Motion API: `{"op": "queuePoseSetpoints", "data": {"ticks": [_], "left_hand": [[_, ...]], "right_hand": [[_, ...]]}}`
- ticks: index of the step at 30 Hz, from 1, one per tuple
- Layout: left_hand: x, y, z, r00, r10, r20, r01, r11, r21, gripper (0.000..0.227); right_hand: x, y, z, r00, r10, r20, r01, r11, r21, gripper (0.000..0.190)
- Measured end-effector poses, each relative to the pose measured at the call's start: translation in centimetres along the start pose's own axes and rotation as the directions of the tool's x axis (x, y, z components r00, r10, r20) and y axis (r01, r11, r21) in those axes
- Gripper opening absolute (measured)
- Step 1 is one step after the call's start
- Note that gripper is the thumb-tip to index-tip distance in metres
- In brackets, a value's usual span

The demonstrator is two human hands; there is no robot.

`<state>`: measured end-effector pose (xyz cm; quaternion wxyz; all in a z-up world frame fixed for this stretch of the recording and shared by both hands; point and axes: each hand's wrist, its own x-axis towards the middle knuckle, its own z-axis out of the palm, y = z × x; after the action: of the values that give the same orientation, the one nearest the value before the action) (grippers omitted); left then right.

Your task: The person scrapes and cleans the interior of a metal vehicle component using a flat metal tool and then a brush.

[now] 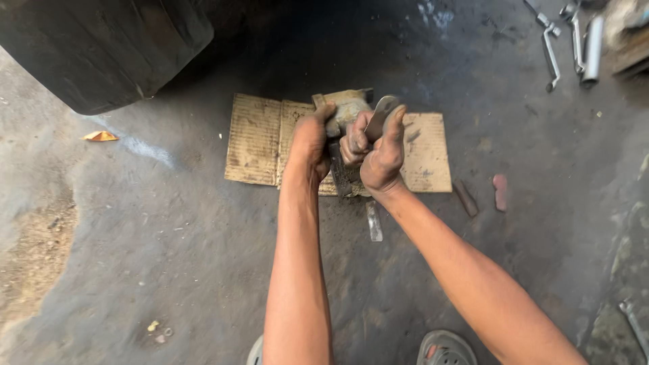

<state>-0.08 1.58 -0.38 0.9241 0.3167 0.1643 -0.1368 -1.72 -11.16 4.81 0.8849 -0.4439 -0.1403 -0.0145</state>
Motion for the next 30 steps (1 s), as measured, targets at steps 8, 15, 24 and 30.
{"op": "queuePoseSetpoints", "data": {"ticks": [8, 15, 24, 30], "left_hand": [[0.0, 0.1, 0.4, 0.996, 0.018, -0.086, -0.008, 0.993, 0.116, 0.035], [1.0, -1.5, 1.0, 0.985, 0.098, -0.140, -0.052, 0.952, 0.300, 0.040], [0.3, -0.4, 1.1, 0.988, 0.045, -0.145, -0.029, 0.993, 0.111, 0.037], [0.1, -0.1, 1.6, 0.972, 0.114, -0.206, -0.071, 0.976, 0.204, 0.035]], "right_hand": [[-2.5, 0.4, 1.1, 1.000, -0.013, 0.011, 0.016, 0.968, -0.250, 0.072], [-0.7, -1.0, -0.2, 0.998, -0.062, -0.020, 0.060, 0.995, -0.084, 0.074], [-0.3, -2.3, 0.0, 0.979, -0.179, -0.095, 0.172, 0.982, -0.072, 0.073], [-1.4, -0.1, -0.4, 0.994, -0.094, -0.050, 0.084, 0.982, -0.167, 0.071]]}}
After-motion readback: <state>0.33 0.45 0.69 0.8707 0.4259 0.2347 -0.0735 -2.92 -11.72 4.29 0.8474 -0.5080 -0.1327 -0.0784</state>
